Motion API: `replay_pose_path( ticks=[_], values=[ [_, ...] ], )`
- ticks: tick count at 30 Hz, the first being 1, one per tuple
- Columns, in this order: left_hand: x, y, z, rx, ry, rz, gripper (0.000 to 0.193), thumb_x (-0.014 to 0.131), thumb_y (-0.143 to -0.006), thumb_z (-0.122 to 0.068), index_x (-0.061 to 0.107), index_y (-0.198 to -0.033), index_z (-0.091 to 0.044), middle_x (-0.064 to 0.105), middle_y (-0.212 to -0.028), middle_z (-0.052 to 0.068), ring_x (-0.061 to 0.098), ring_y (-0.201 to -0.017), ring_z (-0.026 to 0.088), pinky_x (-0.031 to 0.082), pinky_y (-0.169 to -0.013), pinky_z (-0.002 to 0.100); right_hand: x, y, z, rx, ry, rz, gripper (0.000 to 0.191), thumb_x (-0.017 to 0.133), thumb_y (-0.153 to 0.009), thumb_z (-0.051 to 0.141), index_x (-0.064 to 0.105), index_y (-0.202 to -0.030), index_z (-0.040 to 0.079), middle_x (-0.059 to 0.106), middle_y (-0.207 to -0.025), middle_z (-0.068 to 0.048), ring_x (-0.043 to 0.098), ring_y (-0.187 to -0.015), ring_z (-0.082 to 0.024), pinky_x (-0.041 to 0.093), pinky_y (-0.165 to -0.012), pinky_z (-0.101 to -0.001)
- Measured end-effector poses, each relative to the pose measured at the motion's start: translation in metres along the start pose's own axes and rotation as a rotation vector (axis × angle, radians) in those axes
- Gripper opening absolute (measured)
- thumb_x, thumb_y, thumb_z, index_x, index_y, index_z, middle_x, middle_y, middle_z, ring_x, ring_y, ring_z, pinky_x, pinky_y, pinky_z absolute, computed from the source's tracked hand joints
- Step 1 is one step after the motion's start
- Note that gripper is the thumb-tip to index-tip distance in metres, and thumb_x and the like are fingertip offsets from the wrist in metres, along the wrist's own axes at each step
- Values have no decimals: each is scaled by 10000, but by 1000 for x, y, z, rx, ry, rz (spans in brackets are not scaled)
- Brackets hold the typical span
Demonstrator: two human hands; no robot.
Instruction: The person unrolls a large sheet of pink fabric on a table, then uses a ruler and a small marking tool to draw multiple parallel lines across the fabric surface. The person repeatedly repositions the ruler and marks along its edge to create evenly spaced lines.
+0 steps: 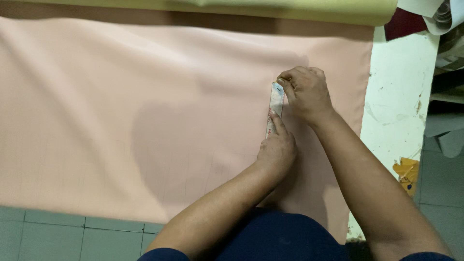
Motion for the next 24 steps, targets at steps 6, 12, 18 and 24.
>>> replay_pose_path(
  ticks=[6,12,18,24],
  values=[
    [-23,6,4,220,-201,274,324,496,-1005,-80,615,-1101,206,296,-1444,605,755,-712,350,649,-591,449,-18,19,-16,316,-118,6,173,582,-1102,138,660,-1030,1,675,-1012,-122,651,-869,-216,534,-806,-375],
    [-75,4,65,162,-76,113,747,699,-844,-339,453,-1494,-64,319,-1612,108,294,-1482,358,230,-1185,595,8,96,-17,856,-651,260,234,452,-1010,66,616,-1162,-4,720,-996,-105,683,-743,-141,587,-665,-276],
    [-89,6,89,146,-24,131,849,781,-769,-506,417,-1519,-344,167,-1681,40,50,-1551,358,-5,-1197,643,33,115,5,1029,-987,163,188,538,-1000,121,600,-1155,32,743,-1048,-97,724,-745,-147,436,-441,-228],
    [-91,3,101,110,-5,112,815,798,-766,-476,467,-1501,-358,189,-1684,18,39,-1569,337,-9,-1218,616,34,103,13,1019,-1119,178,178,533,-1007,119,617,-1138,33,753,-1076,-96,739,-790,-135,442,-464,-202]
  ],
)
Point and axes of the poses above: each hand's wrist, its own y-axis away from the middle knuckle, its own x-axis out of the palm, z = x × y, the point moved 4 cm from there along -y, towards the middle knuckle
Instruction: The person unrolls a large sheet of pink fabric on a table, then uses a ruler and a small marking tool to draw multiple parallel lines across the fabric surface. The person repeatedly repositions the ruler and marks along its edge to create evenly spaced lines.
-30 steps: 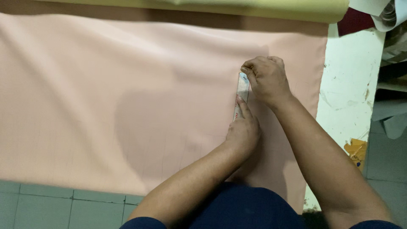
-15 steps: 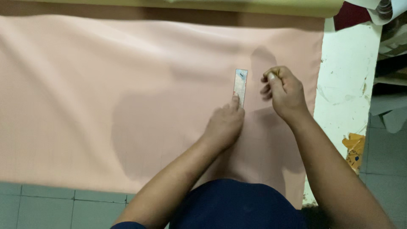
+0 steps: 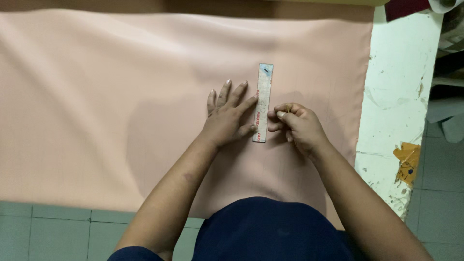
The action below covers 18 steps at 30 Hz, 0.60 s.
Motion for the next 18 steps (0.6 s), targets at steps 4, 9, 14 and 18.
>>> replay_pose_path(
  ticks=[4,9,14,18],
  values=[
    [2,-2,7,6,34,3,826,828,-731,-474,494,-1477,-358,186,-1683,0,34,-1566,324,-7,-1229,591,0,-2,0,-7,36,23,155,545,-1010,105,647,-1105,37,759,-1094,-96,732,-805,-123,445,-490,-196],
    [2,-1,10,20,77,-5,855,869,-692,-434,515,-1465,-344,214,-1683,-11,66,-1572,319,13,-1237,587,2,1,0,-2,39,71,163,512,-1003,110,643,-1083,56,774,-1114,-70,748,-834,-121,461,-505,-197],
    [-2,1,12,27,109,4,857,894,-676,-415,530,-1444,-310,220,-1677,-3,65,-1570,325,4,-1233,593,7,7,3,34,160,48,179,539,-997,128,666,-1109,69,778,-1099,-54,739,-826,-122,468,-529,-199],
    [-4,1,11,18,132,4,875,904,-648,-398,537,-1438,-309,228,-1677,-10,71,-1568,314,8,-1235,589,8,9,5,26,212,39,187,546,-994,137,670,-1113,63,782,-1102,-43,739,-846,-111,473,-526,-204]
  ],
)
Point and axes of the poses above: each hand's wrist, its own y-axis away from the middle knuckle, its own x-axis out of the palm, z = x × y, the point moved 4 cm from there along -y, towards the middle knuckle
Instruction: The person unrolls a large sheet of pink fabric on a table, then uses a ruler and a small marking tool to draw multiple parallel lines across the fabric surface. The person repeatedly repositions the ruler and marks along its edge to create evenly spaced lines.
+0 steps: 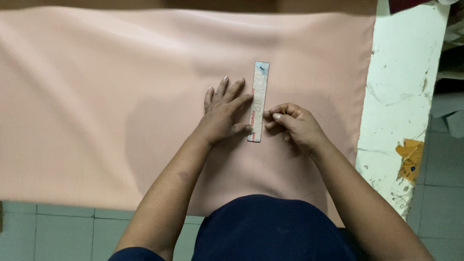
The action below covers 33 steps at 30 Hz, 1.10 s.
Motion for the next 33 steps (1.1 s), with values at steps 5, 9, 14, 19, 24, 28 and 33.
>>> replay_pose_path(
  ticks=[5,9,14,19,24,28,33],
  values=[
    [0,1,0,4,-2,-3,854,910,-647,-385,555,-1420,-302,244,-1674,-9,79,-1575,311,10,-1240,584,1,-2,-2,-10,-39,28,176,547,-997,138,655,-1113,61,773,-1104,-48,758,-866,-130,470,-523,-200],
    [1,1,1,23,-1,-35,865,908,-649,-389,550,-1430,-289,248,-1674,3,84,-1571,318,12,-1239,585,1,-3,-5,-17,-26,20,183,541,-998,142,657,-1117,64,772,-1117,-42,756,-871,-134,472,-526,-198],
    [3,0,2,20,-13,-39,862,903,-657,-403,548,-1435,-302,255,-1670,-2,89,-1569,312,9,-1236,587,-1,-3,-9,-25,-35,41,182,542,-992,138,648,-1122,66,772,-1119,-21,749,-892,-94,468,-523,-200],
    [3,0,3,15,-5,-24,869,904,-655,-411,542,-1436,-299,252,-1668,-1,79,-1568,316,4,-1233,592,2,3,-11,-29,4,25,251,561,-1003,147,663,-1196,25,737,-968,-68,658,-703,-100,549,-587,-233],
    [3,1,2,32,-6,-37,879,904,-643,-400,546,-1439,-294,257,-1666,7,86,-1566,323,3,-1229,596,12,22,-23,235,264,1,448,561,-973,224,577,-1418,176,716,-873,-50,600,-623,-126,541,-503,-332],
    [4,2,4,45,11,-45,874,907,-654,-383,544,-1441,-266,264,-1669,16,87,-1573,327,11,-1237,595,20,21,-20,64,290,69,496,586,-967,231,574,-1462,194,708,-821,-36,651,-688,-91,540,-577,-264],
    [6,1,4,53,0,-55,865,907,-661,-367,549,-1442,-266,271,-1668,11,92,-1570,323,21,-1234,598,17,18,-23,50,316,115,517,585,-963,244,562,-1479,227,686,-804,-19,632,-701,-90,540,-605,-261]
  ],
)
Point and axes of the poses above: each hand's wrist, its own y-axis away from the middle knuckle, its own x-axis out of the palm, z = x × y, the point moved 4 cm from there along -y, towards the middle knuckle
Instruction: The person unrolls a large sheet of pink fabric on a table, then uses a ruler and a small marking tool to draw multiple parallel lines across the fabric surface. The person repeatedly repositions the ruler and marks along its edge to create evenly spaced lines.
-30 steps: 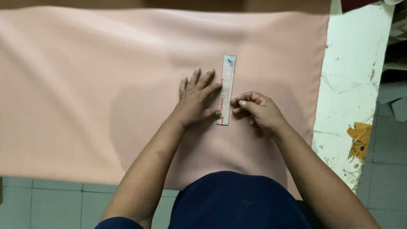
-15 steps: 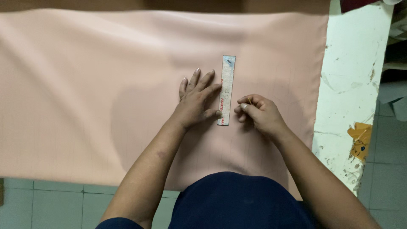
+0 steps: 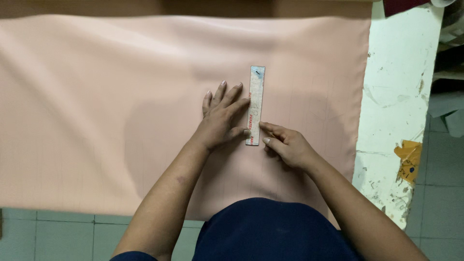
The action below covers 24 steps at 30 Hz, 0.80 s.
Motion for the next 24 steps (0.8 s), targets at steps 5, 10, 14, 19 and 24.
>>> replay_pose_path(
  ticks=[5,10,14,19,24],
  values=[
    [1,1,0,-11,-11,3,863,905,-653,-373,555,-1437,-288,271,-1669,2,100,-1570,319,25,-1237,600,1,3,0,44,-19,-12,517,582,-963,243,557,-1480,236,673,-782,-15,610,-673,-92,532,-596,-270],
    [2,-1,0,-22,-19,19,859,909,-655,-381,550,-1432,-307,258,-1663,-4,89,-1564,317,19,-1231,605,1,3,2,56,-43,-9,531,579,-956,226,555,-1487,225,651,-759,-17,570,-641,-101,520,-590,-280],
    [4,-3,0,-37,-23,35,871,904,-649,-402,542,-1437,-315,245,-1666,-17,80,-1563,305,10,-1236,595,1,3,1,59,-33,-5,536,578,-961,224,538,-1496,215,638,-755,-16,554,-633,-102,513,-592,-282],
    [3,-2,0,-18,-21,18,857,899,-662,-414,548,-1435,-296,250,-1670,-13,83,-1569,307,14,-1243,591,1,2,0,55,-33,2,531,573,-964,228,535,-1494,221,650,-770,-8,564,-635,-92,522,-594,-273],
    [4,-1,0,-32,-32,31,847,897,-662,-401,556,-1428,-280,261,-1668,-6,88,-1568,309,15,-1239,594,0,4,0,59,-36,4,527,572,-969,238,541,-1495,237,635,-763,-17,556,-621,-91,512,-570,-281]
  ],
)
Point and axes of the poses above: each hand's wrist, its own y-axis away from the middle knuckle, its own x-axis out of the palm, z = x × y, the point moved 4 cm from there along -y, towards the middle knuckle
